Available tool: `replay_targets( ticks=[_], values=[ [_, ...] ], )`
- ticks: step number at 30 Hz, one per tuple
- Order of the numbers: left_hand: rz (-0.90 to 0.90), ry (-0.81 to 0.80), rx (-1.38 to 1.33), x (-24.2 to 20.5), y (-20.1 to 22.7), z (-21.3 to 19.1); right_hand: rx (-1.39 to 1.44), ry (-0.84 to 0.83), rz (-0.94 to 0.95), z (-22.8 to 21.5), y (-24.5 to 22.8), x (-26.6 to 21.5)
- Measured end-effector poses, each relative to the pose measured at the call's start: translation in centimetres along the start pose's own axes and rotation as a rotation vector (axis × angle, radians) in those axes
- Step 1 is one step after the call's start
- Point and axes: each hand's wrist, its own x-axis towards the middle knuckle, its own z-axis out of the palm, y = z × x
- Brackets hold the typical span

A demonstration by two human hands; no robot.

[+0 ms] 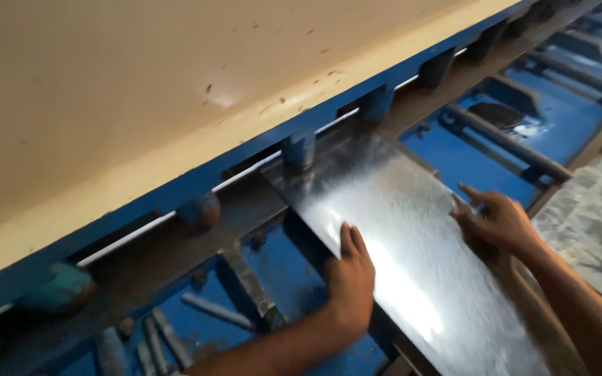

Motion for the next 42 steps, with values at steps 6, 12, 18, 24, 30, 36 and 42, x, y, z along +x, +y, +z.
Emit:
replay_targets(
  ticks=[6, 12, 18, 24, 30, 36, 42],
  values=[
    [-0.206, -0.178, 0.104, 4.1, -5.5, 1.1, -0.277, 0.104, -0.27, 0.1, -5.0, 0.8],
    [-0.274, -0.101, 0.102, 4.3, -4.0, 2.5, -0.237, -0.136, 0.04, -0.5, -2.6, -1.7],
    [-0.347, -0.085, 0.072, 5.0, -5.3, 2.8, -0.234, -0.127, 0.076, -0.3, -0.5, -4.1],
    [-0.334, -0.047, 0.045, 4.8, -5.5, 2.3, -0.078, -0.088, 0.11, -0.5, -0.1, -3.8],
    [-0.249, -0.099, 0.067, 3.8, -5.7, 0.8, -0.002, -0.094, 0.235, -0.5, 2.1, -3.2],
    [-0.269, -0.033, 0.075, 4.0, -5.8, 1.1, -0.052, -0.045, 0.15, -0.9, 4.5, -3.3],
    [-0.195, -0.086, 0.101, 4.0, -6.2, 1.0, 0.017, 0.019, 0.146, -0.6, 3.4, -4.0]
  ],
)
